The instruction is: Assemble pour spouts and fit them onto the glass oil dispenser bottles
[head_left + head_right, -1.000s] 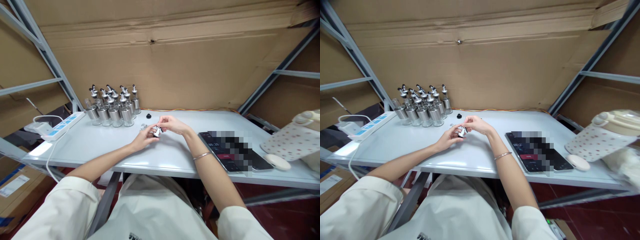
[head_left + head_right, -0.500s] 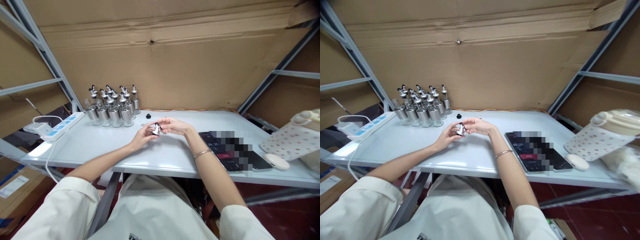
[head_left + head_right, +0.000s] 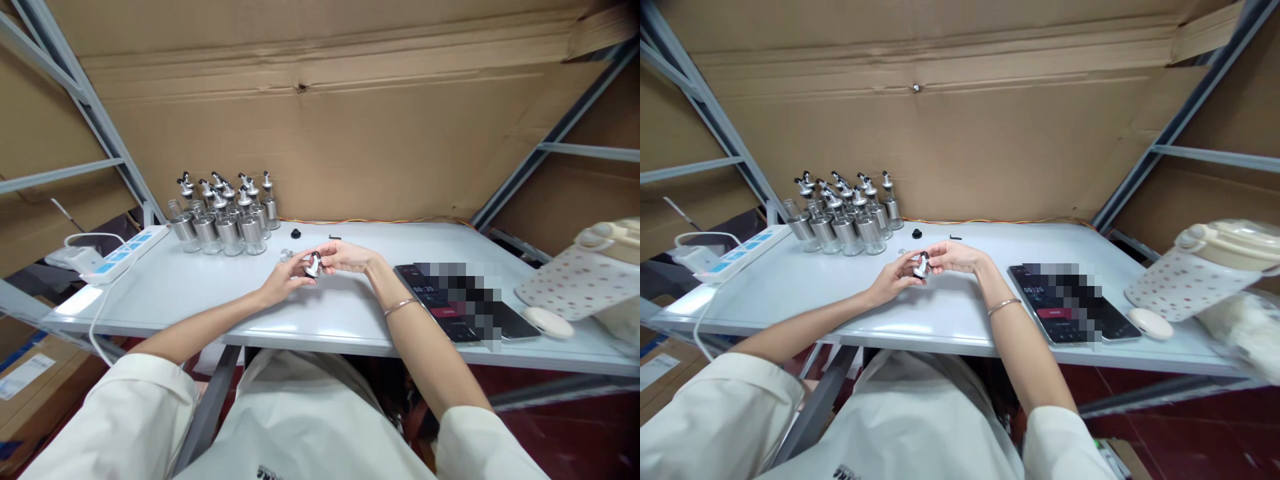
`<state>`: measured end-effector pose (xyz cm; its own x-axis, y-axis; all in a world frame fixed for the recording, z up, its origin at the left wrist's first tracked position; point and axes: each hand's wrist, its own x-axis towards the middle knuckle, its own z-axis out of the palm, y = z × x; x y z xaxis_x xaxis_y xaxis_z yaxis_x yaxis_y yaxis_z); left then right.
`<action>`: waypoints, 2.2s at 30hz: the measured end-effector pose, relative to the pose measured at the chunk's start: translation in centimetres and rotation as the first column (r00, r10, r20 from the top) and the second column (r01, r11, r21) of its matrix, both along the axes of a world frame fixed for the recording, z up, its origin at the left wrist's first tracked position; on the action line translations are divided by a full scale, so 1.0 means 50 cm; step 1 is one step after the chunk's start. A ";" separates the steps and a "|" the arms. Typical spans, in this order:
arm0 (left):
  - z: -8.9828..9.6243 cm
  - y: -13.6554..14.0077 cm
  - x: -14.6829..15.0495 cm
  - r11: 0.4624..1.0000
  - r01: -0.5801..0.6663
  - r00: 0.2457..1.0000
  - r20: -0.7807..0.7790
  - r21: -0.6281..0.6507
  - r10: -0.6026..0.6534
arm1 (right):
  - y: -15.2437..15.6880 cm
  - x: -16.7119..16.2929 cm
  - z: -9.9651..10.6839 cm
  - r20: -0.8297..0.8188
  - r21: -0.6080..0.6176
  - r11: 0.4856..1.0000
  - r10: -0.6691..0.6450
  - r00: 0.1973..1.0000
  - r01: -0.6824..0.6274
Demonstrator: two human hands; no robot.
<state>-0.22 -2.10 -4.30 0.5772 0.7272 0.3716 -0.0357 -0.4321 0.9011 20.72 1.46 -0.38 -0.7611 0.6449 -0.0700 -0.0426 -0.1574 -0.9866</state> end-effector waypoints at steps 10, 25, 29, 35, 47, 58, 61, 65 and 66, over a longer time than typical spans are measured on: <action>0.012 0.008 0.002 0.981 -0.117 0.988 -0.086 0.157 0.132 | -0.018 -0.017 0.020 0.117 0.097 0.993 -0.079 0.990 0.068; 0.007 0.001 0.008 0.976 -0.087 0.996 0.005 0.200 0.087 | -0.021 -0.022 0.026 0.079 0.121 0.984 -0.140 0.987 0.130; 0.005 0.001 0.004 0.978 -0.083 0.996 -0.017 0.191 0.088 | -0.021 -0.016 0.027 0.106 0.146 0.983 -0.130 0.986 0.114; 0.004 -0.001 0.000 0.974 -0.044 0.998 -0.041 0.221 0.054 | -0.020 -0.018 0.028 0.130 0.157 0.978 -0.159 0.979 0.138; 0.033 -0.005 -0.011 0.790 -0.108 0.922 -0.236 0.603 0.306 | -0.022 -0.029 0.031 0.048 0.152 0.972 -0.186 0.981 0.177; 0.180 0.141 -0.195 0.148 -0.852 0.364 0.365 0.501 0.857 | -0.011 -0.025 0.040 -0.246 0.035 0.809 -0.562 0.790 0.587; 0.179 0.187 -0.270 0.054 -0.904 0.182 0.266 0.425 0.947 | -0.008 -0.021 0.042 -0.313 0.001 0.767 -0.609 0.729 0.641; 0.146 0.214 -0.321 0.187 -0.910 0.176 -0.063 0.370 0.982 | -0.008 -0.020 0.045 -0.379 -0.067 0.747 -0.633 0.675 0.662; 0.140 0.215 -0.323 0.204 -0.908 0.171 -0.121 0.365 0.978 | -0.009 -0.020 0.047 -0.398 -0.095 0.747 -0.635 0.663 0.658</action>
